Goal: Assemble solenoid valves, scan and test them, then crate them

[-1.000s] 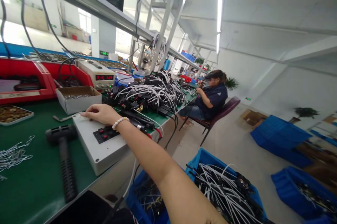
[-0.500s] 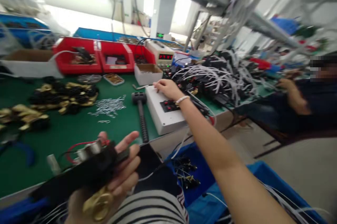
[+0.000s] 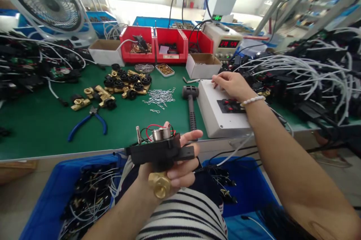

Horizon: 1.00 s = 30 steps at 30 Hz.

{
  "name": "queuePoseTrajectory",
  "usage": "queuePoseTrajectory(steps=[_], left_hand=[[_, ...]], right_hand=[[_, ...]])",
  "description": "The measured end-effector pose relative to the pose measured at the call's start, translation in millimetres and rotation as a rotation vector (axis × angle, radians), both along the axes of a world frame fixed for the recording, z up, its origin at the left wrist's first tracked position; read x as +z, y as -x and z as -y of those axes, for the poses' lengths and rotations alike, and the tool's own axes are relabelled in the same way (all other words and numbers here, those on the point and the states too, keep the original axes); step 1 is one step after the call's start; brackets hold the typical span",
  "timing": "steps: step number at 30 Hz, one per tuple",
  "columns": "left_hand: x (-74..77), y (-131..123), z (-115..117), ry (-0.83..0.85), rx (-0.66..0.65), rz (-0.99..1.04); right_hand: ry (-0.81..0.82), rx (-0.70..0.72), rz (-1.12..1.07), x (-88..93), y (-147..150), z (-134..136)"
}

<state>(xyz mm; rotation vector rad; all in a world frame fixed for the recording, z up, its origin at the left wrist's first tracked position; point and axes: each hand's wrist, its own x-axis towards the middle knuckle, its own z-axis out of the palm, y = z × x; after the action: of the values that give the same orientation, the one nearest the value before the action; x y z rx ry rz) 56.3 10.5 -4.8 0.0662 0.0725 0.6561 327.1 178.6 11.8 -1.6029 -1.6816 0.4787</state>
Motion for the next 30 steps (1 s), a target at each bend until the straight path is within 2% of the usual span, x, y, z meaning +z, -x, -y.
queuePoseTrajectory(steps=[7,14,22,30], left_hand=[[-5.4,-1,2,-0.002,0.008,0.092],[1.2,0,4,0.146,0.196,-0.022],[6.0,-3,3,0.157,0.218,-0.061],[18.5,-5,1,0.204,0.317,-0.461]], right_hand=[[0.011,-0.018,0.029,3.8,4,3],[0.022,-0.039,0.038,5.7,5,4],[0.048,-0.063,0.029,7.2,8,5],[0.019,-0.024,0.034,6.1,7,6]])
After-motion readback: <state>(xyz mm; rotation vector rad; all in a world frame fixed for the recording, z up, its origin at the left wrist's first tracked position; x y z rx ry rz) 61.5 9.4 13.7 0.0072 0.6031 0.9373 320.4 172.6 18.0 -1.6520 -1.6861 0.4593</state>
